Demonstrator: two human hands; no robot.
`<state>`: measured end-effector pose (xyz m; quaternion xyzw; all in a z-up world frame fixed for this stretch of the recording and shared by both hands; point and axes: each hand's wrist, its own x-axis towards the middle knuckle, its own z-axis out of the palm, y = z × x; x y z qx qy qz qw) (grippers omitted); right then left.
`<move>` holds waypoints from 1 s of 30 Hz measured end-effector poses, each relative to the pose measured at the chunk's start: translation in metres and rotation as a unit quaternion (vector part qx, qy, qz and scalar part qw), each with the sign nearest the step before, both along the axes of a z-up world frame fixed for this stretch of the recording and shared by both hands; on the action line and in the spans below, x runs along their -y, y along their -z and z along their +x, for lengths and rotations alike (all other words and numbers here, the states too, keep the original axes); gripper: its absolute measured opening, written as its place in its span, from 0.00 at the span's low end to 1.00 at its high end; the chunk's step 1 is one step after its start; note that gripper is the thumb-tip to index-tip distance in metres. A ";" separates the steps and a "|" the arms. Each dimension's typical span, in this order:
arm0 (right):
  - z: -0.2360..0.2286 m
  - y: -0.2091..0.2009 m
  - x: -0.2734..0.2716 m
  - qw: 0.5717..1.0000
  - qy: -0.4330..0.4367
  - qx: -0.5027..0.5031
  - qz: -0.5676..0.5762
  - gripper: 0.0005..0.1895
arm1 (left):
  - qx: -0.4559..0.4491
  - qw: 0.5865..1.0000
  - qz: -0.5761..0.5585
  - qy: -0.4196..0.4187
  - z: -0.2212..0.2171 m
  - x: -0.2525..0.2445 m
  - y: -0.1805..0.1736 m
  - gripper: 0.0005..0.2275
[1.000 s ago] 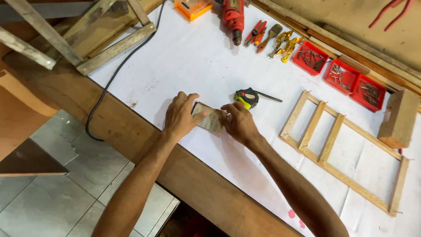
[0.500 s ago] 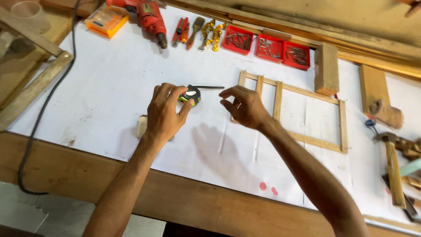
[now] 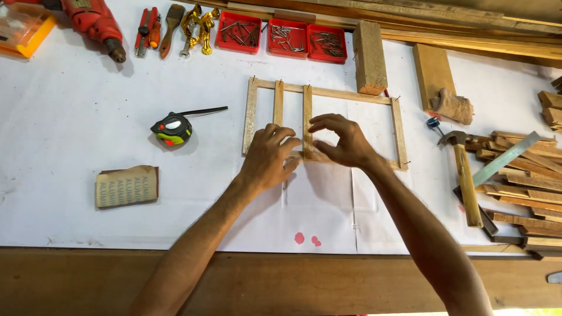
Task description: Assembling and measuring components of a small wooden frame.
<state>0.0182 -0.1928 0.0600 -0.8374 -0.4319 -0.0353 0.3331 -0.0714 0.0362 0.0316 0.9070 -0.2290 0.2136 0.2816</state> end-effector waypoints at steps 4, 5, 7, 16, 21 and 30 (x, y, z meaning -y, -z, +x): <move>-0.004 0.024 0.013 1.000 0.000 -0.004 -0.023 0.22 | -0.059 0.998 0.036 -0.003 0.009 0.012 0.022 0.17; -0.005 0.025 0.013 0.998 0.009 -0.063 -0.027 0.23 | -0.078 0.997 0.029 0.001 0.011 0.013 0.025 0.16; -0.007 0.028 0.016 0.992 0.015 -0.126 -0.030 0.24 | -0.100 0.995 0.023 0.003 0.014 0.014 0.032 0.15; 0.002 0.045 0.023 0.997 -0.017 -0.074 0.023 0.24 | -0.091 0.995 -0.046 0.007 0.020 0.017 0.042 0.10; 0.004 0.044 0.024 0.990 -0.019 -0.131 0.045 0.23 | -0.100 0.994 -0.039 0.014 0.020 0.015 0.041 0.11; 0.022 0.030 -0.009 0.988 0.105 -0.069 0.085 0.12 | -0.007 0.991 -0.022 -0.131 0.000 -0.069 -0.006 0.12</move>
